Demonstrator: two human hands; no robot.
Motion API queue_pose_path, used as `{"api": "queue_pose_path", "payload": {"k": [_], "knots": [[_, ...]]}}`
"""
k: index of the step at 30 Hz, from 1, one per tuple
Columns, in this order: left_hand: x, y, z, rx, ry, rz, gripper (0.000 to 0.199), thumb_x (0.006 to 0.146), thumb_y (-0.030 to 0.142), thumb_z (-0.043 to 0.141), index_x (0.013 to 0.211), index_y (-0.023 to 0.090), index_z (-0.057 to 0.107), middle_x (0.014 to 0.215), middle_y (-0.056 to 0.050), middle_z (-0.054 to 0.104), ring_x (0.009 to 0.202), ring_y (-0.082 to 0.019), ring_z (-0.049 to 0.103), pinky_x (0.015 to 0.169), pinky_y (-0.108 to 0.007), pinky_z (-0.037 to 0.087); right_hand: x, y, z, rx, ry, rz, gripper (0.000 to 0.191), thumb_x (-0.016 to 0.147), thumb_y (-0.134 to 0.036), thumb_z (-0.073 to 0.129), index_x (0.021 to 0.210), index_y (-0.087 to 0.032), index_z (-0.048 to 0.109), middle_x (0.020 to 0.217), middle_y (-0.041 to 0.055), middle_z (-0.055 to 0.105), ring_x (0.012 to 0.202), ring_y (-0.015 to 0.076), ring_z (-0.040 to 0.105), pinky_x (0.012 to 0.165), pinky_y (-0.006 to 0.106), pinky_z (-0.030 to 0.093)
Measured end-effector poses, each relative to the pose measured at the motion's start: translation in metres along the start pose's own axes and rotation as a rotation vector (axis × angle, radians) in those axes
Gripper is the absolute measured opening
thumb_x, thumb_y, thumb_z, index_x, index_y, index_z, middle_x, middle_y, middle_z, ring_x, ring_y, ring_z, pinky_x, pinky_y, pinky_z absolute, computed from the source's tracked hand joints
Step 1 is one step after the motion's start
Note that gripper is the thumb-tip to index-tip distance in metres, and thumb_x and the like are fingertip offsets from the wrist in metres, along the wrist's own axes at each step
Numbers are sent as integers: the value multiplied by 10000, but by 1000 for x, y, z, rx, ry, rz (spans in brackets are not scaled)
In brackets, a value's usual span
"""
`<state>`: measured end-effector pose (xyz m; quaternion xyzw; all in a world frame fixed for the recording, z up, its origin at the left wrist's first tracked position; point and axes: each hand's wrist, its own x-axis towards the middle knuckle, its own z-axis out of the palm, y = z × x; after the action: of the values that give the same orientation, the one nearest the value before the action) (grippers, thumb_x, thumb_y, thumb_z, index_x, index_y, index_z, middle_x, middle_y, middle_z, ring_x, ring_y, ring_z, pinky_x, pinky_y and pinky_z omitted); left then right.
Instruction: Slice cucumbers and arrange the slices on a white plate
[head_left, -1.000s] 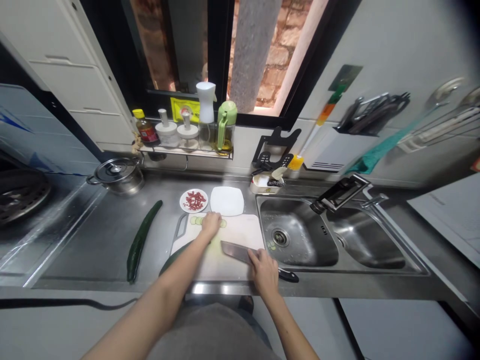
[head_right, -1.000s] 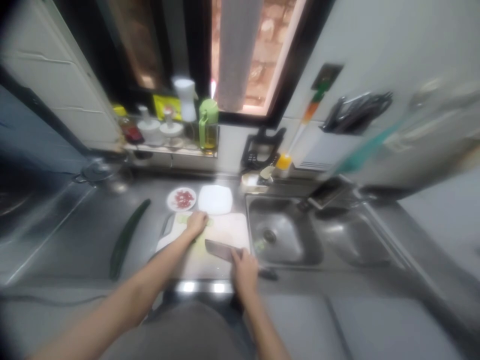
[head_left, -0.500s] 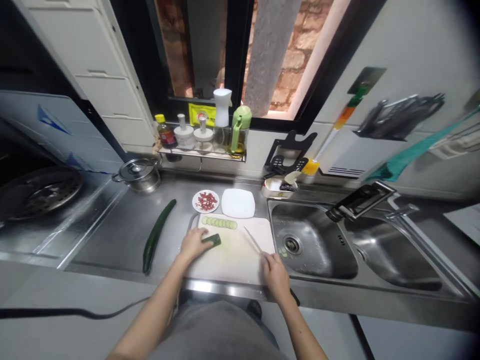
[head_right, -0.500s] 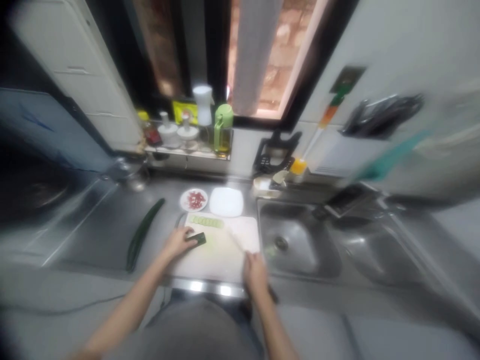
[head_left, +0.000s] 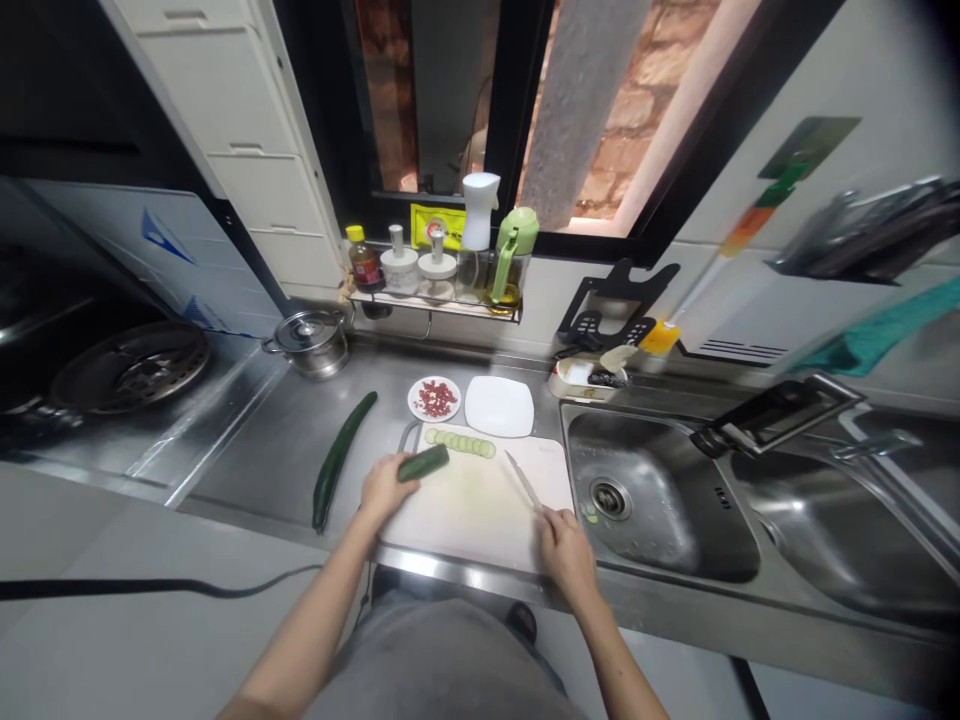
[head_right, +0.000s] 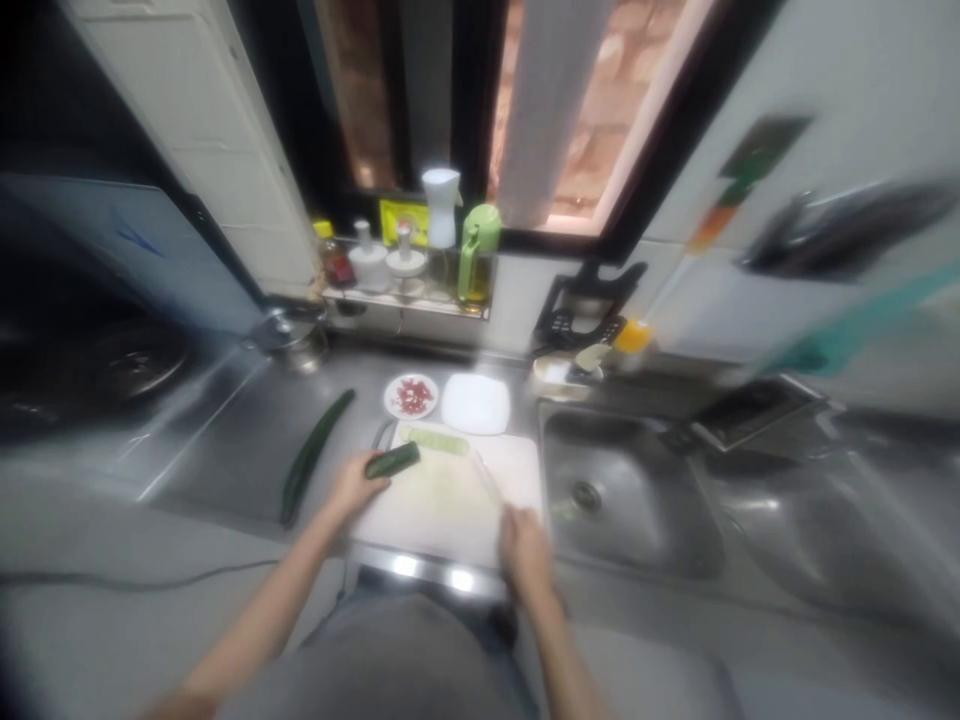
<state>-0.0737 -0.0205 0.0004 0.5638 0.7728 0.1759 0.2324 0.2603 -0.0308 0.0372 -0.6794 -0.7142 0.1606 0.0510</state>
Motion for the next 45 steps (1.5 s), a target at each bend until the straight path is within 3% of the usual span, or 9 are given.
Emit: {"api": "queue_pose_path", "payload": {"k": [4,10,19,29,32,35,37,42,45], "knots": [[21,-12,-20,-49,241,-183,499,732,401,684,1181,209,577,1139,-107,655,1023,-251,611,815,-303,455,-1,6,3,24,38,10,350,942,-238,330,943,-168,673,904,81,632,795,157,583,707,237,377],[39,-19,-29,1,220,-408,545,702,461,689,1184,228,586,1107,-97,681,985,-259,647,754,-285,463,2,10,7,80,21,55,303,931,-242,352,870,-146,633,854,75,618,729,149,565,653,231,366],[45,-30,-9,34,191,-439,562,702,470,686,1206,244,578,1113,-96,679,1013,-260,638,750,-286,467,6,8,8,108,1,49,282,919,-219,361,832,-157,622,821,66,614,705,142,545,649,227,356],[40,-28,-12,87,194,-393,582,727,506,654,1220,205,580,1116,-135,646,1023,-282,606,768,-309,458,4,4,7,94,-6,52,303,933,-235,352,819,-158,622,838,72,620,737,143,564,674,224,361],[34,-23,-12,134,253,-371,637,732,521,641,1271,196,544,1158,-155,604,1053,-310,565,800,-359,452,2,2,4,82,-2,56,298,931,-222,355,838,-150,629,860,80,626,767,149,572,687,225,360],[28,-9,-6,199,411,-253,572,786,456,602,1299,215,523,1250,-150,535,1160,-327,468,914,-434,398,1,5,5,53,6,59,292,932,-211,361,848,-146,632,866,82,627,781,149,573,697,224,352],[26,8,3,178,424,-89,450,831,387,558,1258,242,560,1250,-119,531,1181,-301,440,977,-442,352,-1,7,6,36,8,69,286,934,-208,364,853,-143,631,868,80,625,788,148,571,698,223,345],[38,72,40,56,65,307,316,890,298,464,1151,221,625,1116,-89,586,1075,-235,505,949,-357,386,-4,9,10,20,6,70,277,937,-198,358,861,-151,621,876,66,623,778,140,558,680,220,326],[51,106,59,124,-88,364,337,902,280,444,1201,232,592,1101,-93,579,1086,-238,498,960,-366,375,-6,7,11,44,25,62,280,934,-198,356,835,-158,615,849,57,613,747,134,545,666,219,323]]}}
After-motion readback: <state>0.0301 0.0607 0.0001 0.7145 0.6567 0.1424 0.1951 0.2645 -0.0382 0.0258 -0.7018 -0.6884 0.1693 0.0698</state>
